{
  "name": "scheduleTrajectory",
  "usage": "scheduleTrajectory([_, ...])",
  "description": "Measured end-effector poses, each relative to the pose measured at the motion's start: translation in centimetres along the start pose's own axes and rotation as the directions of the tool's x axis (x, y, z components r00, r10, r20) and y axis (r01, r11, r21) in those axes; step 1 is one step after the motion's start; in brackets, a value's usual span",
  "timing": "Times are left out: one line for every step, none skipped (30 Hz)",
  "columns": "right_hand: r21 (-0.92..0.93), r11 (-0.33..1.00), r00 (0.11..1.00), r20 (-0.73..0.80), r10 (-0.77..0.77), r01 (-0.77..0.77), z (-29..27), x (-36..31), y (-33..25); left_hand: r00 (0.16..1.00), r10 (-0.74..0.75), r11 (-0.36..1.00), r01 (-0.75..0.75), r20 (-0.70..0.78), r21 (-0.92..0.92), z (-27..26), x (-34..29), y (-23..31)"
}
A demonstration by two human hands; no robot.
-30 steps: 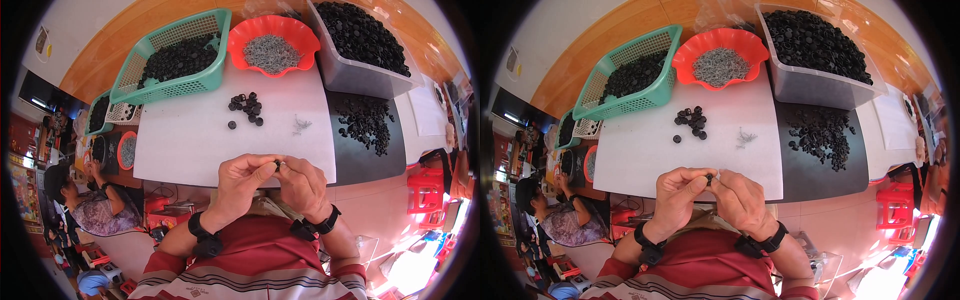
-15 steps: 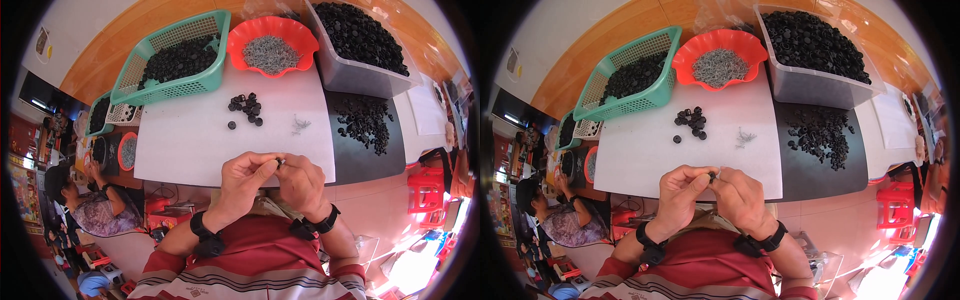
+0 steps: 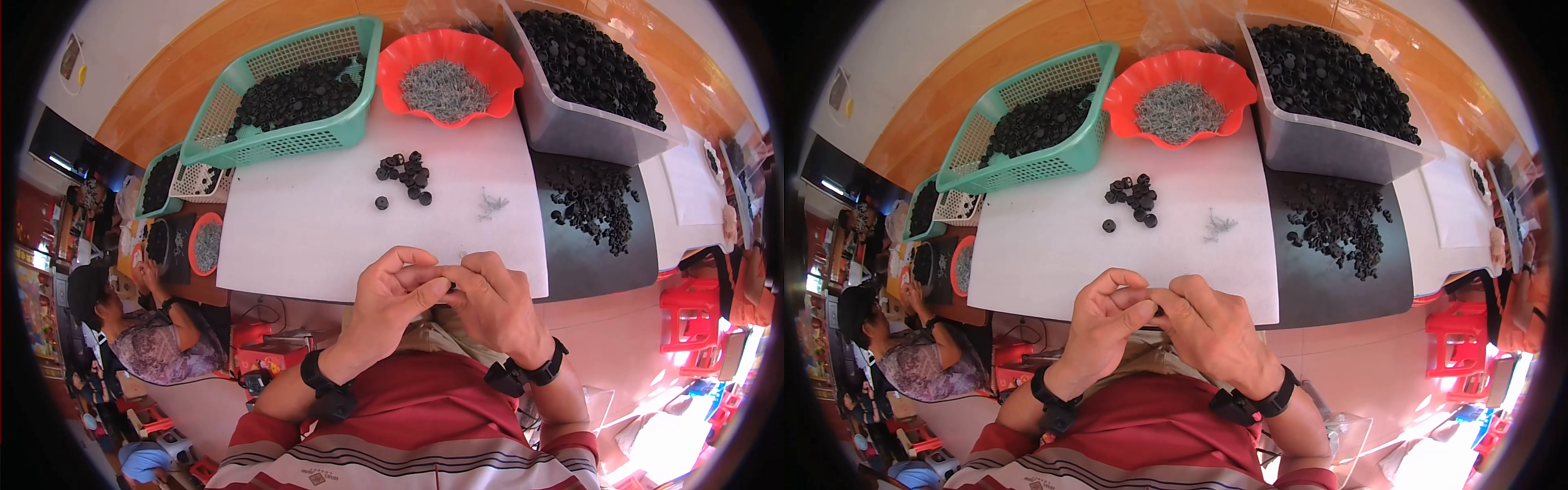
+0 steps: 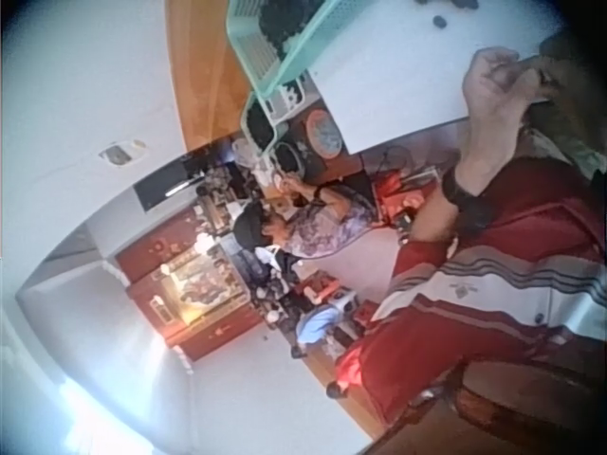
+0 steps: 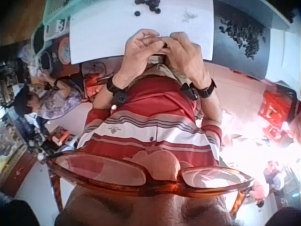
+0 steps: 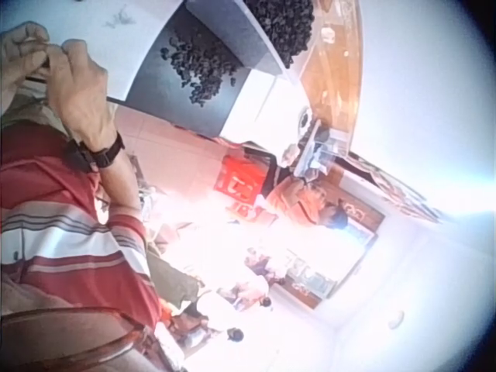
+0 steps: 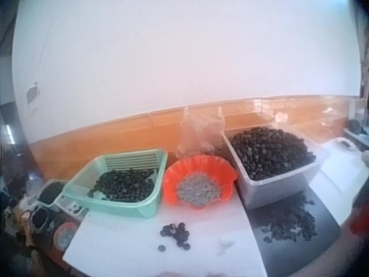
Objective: Inserting metal pins into black plastic shoe components at a workbench.
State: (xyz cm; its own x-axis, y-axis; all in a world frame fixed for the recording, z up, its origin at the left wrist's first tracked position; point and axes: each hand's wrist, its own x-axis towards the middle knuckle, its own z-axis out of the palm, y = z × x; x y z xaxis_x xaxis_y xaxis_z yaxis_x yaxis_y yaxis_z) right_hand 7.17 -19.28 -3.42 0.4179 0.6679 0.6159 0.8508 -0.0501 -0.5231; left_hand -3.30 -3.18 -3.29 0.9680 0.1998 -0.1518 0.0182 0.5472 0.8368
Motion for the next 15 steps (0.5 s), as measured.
scheduleTrajectory([-0.001, 1.0, 1.0, 0.001, -0.001, 0.001, 0.0, -0.02, -0.07, 1.0, -0.011, 1.0, 0.011, 0.015, 0.009, -0.02, -0.12, 0.02])
scheduleTrajectory([-0.007, 1.0, 1.0, 0.003, -0.009, 0.009, 0.0, -0.02, -0.14, 1.0, -0.009, 1.0, 0.009, 0.015, 0.007, -0.02, -0.2, 0.0])
scheduleTrajectory([-0.013, 1.0, 1.0, 0.005, -0.016, 0.016, 0.01, -0.02, -0.19, 1.0, -0.017, 1.0, 0.017, 0.023, 0.009, -0.02, -0.27, -0.03])
scheduleTrajectory([-0.015, 1.0, 1.0, 0.007, -0.018, 0.018, -0.01, -0.06, -0.24, 0.999, -0.025, 1.0, 0.025, 0.03, 0.01, -0.01, -0.31, -0.05])
scheduleTrajectory([-0.021, 1.0, 1.0, 0.008, -0.019, 0.019, -0.02, -0.12, -0.26, 0.999, -0.024, 1.0, 0.023, 0.031, 0.007, -0.07, -0.31, -0.1])
scheduleTrajectory([-0.027, 0.999, 1.0, 0.01, -0.02, 0.02, -0.01, -0.17, -0.28, 0.999, -0.017, 1.0, 0.017, 0.042, 0.013, -0.18, -0.29, -0.19])
scheduleTrajectory([-0.03, 0.999, 1.0, 0.012, -0.021, 0.021, 0.05, -0.2, -0.23, 0.999, -0.011, 1.0, 0.01, 0.054, 0.019, -0.23, -0.23, -0.21])
scheduleTrajectory([-0.015, 1.0, 1.0, -0.008, -0.017, 0.017, 0.15, -0.24, -0.16, 0.998, -0.009, 1.0, 0.009, 0.055, 0.016, -0.2, -0.21, -0.14])
scheduleTrajectory([0.001, 1.0, 1.0, -0.027, -0.012, 0.012, 0.16, -0.24, -0.13, 0.999, -0.014, 1.0, 0.014, 0.035, 0.01, -0.15, -0.22, -0.02])
scheduleTrajectory([-0.002, 1.0, 1.0, -0.026, -0.015, 0.015, 0.12, -0.15, -0.13, 1.0, -0.018, 1.0, 0.018, 0.016, 0.004, -0.15, -0.22, 0.09])
scheduleTrajectory([-0.002, 1.0, 1.0, -0.023, -0.012, 0.012, 0.04, -0.06, -0.13, 1.0, -0.016, 1.0, 0.016, 0.017, 0.001, -0.16, -0.23, 0.17])
scheduleTrajectory([-0.003, 1.0, 1.0, -0.02, -0.009, 0.009, -0.02, 0.03, -0.12, 1.0, -0.019, 1.0, 0.019, 0.01, 0.012, -0.18, -0.24, 0.22])
scheduleTrajectory([-0.006, 1.0, 1.0, -0.018, -0.011, 0.01, -0.04, 0.09, -0.14, 1.0, -0.023, 0.999, 0.023, 0.005, 0.023, -0.2, -0.23, 0.28])
scheduleTrajectory([0.002, 1.0, 1.0, -0.009, -0.006, 0.006, -0.03, 0.11, -0.15, 1.0, -0.021, 1.0, 0.021, 0.007, 0.02, -0.27, -0.21, 0.28])
scheduleTrajectory([0.01, 1.0, 1.0, 0.001, -0.001, 0.001, -0.02, 0.14, -0.16, 1.0, -0.027, 0.999, 0.027, 0.007, 0.027, -0.37, -0.17, 0.25])
